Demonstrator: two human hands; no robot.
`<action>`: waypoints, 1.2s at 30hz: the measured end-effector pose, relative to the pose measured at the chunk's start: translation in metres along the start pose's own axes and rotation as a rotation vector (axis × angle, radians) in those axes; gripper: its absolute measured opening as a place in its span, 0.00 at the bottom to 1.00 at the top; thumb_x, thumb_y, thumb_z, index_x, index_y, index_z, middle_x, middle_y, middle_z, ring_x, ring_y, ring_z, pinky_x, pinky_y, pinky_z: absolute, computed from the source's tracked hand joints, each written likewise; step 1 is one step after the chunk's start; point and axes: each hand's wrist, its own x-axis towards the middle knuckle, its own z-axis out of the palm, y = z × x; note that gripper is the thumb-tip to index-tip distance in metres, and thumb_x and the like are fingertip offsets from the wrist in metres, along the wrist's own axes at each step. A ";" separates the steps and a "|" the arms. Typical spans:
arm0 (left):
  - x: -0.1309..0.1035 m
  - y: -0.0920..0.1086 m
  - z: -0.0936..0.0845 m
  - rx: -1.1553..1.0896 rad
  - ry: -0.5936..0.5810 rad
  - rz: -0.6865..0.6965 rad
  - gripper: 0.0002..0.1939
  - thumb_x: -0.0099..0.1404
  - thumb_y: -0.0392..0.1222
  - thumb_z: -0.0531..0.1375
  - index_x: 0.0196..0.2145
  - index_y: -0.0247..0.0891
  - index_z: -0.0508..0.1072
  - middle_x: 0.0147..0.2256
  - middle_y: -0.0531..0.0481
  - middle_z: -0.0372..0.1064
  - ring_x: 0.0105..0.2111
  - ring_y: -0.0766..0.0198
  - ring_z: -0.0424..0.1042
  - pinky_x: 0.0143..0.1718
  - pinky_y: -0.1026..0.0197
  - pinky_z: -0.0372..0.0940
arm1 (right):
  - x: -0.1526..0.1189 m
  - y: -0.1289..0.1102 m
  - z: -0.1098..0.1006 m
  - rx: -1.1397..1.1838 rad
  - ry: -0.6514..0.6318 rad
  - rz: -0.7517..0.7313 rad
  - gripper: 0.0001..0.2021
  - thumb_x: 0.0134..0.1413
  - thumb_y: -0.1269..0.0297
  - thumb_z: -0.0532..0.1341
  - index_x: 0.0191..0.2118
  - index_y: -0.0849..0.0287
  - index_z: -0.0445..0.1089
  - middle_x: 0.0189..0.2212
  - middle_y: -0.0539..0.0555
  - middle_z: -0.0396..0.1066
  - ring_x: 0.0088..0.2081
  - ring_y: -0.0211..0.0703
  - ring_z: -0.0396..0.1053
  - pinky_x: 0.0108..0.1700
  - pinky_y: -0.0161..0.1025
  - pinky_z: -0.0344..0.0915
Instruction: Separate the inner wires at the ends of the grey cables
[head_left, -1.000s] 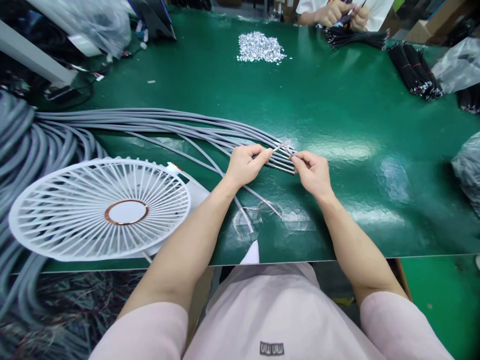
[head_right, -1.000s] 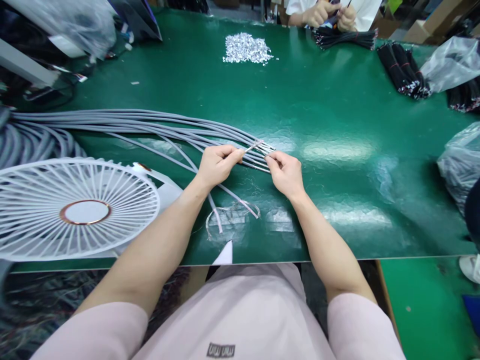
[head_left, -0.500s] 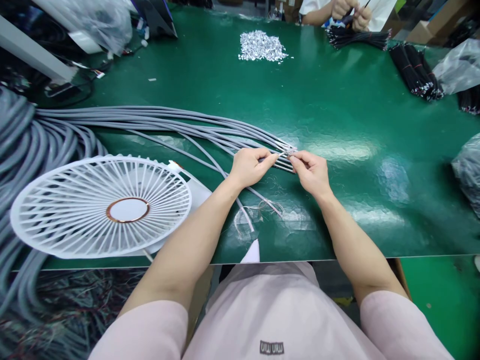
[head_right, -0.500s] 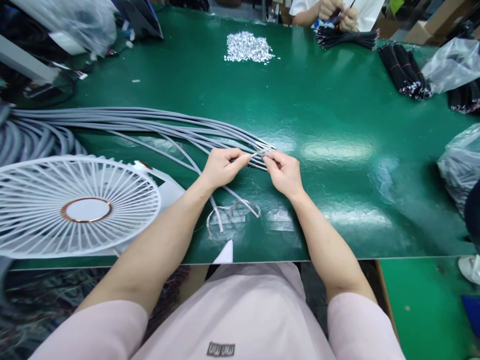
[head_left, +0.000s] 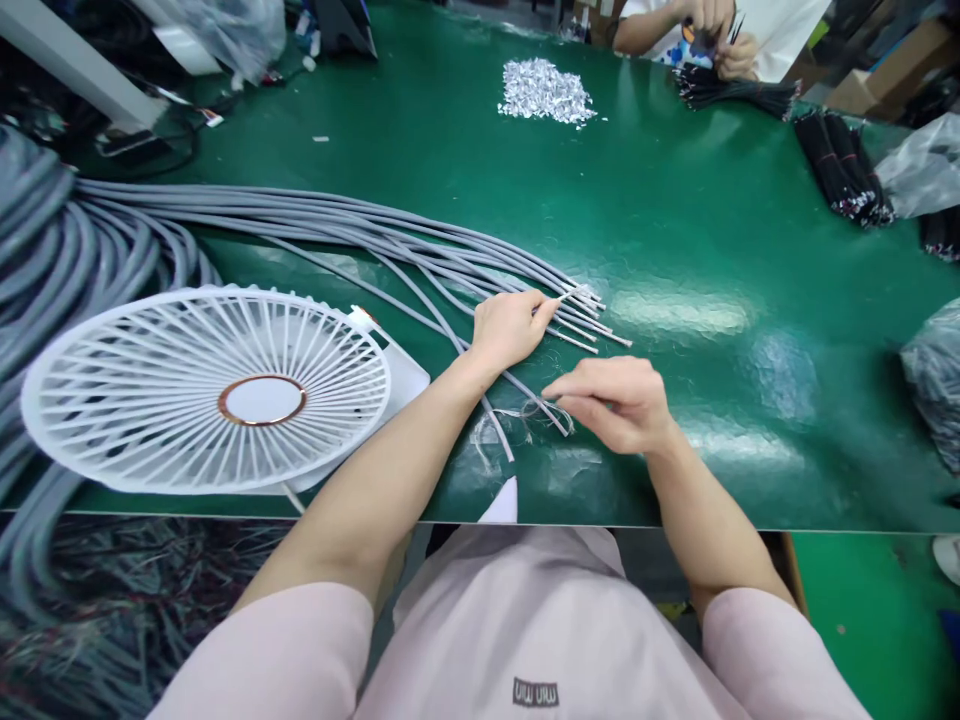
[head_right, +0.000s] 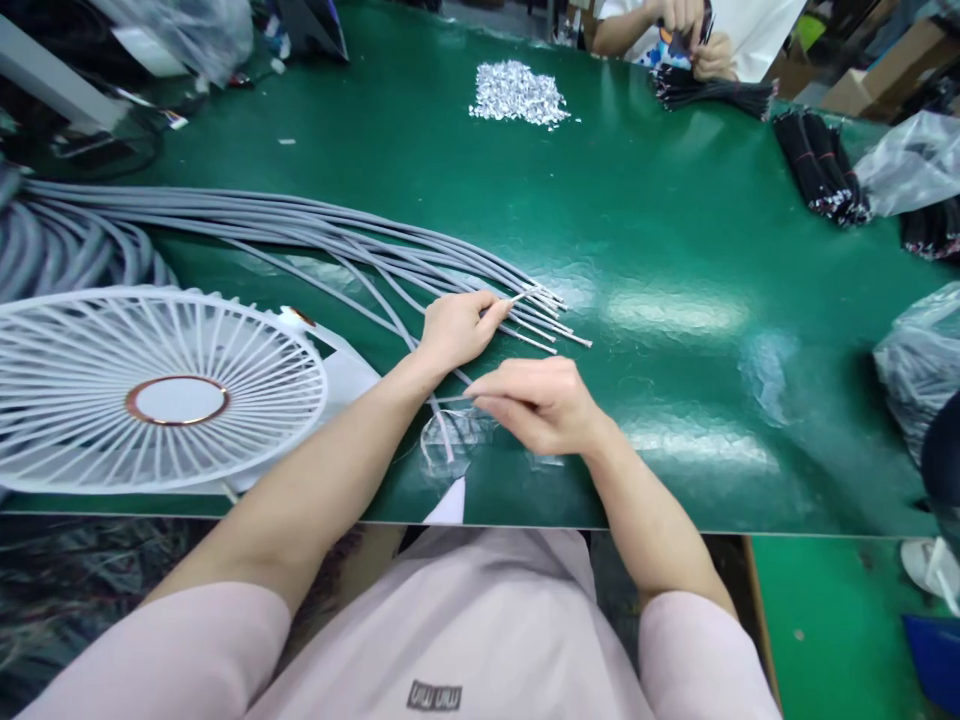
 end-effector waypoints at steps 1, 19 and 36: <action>0.001 0.000 0.000 -0.019 -0.013 -0.001 0.21 0.70 0.55 0.53 0.32 0.41 0.79 0.28 0.47 0.76 0.31 0.56 0.72 0.31 0.60 0.53 | 0.000 -0.003 0.000 -0.019 0.000 0.001 0.10 0.61 0.61 0.60 0.36 0.54 0.79 0.28 0.52 0.78 0.27 0.38 0.72 0.31 0.37 0.67; -0.004 0.003 -0.006 -0.145 -0.031 0.167 0.12 0.69 0.46 0.55 0.31 0.39 0.73 0.34 0.47 0.75 0.38 0.58 0.69 0.42 0.55 0.56 | -0.004 0.037 -0.036 -0.582 0.203 0.436 0.11 0.58 0.65 0.58 0.30 0.56 0.78 0.22 0.52 0.72 0.26 0.41 0.66 0.31 0.39 0.55; -0.007 0.001 -0.003 -0.028 -0.044 0.280 0.13 0.70 0.48 0.55 0.34 0.39 0.75 0.36 0.46 0.75 0.40 0.55 0.68 0.43 0.51 0.52 | 0.000 0.050 -0.015 -0.444 0.239 0.428 0.10 0.58 0.64 0.58 0.31 0.56 0.77 0.23 0.51 0.73 0.25 0.40 0.65 0.31 0.38 0.56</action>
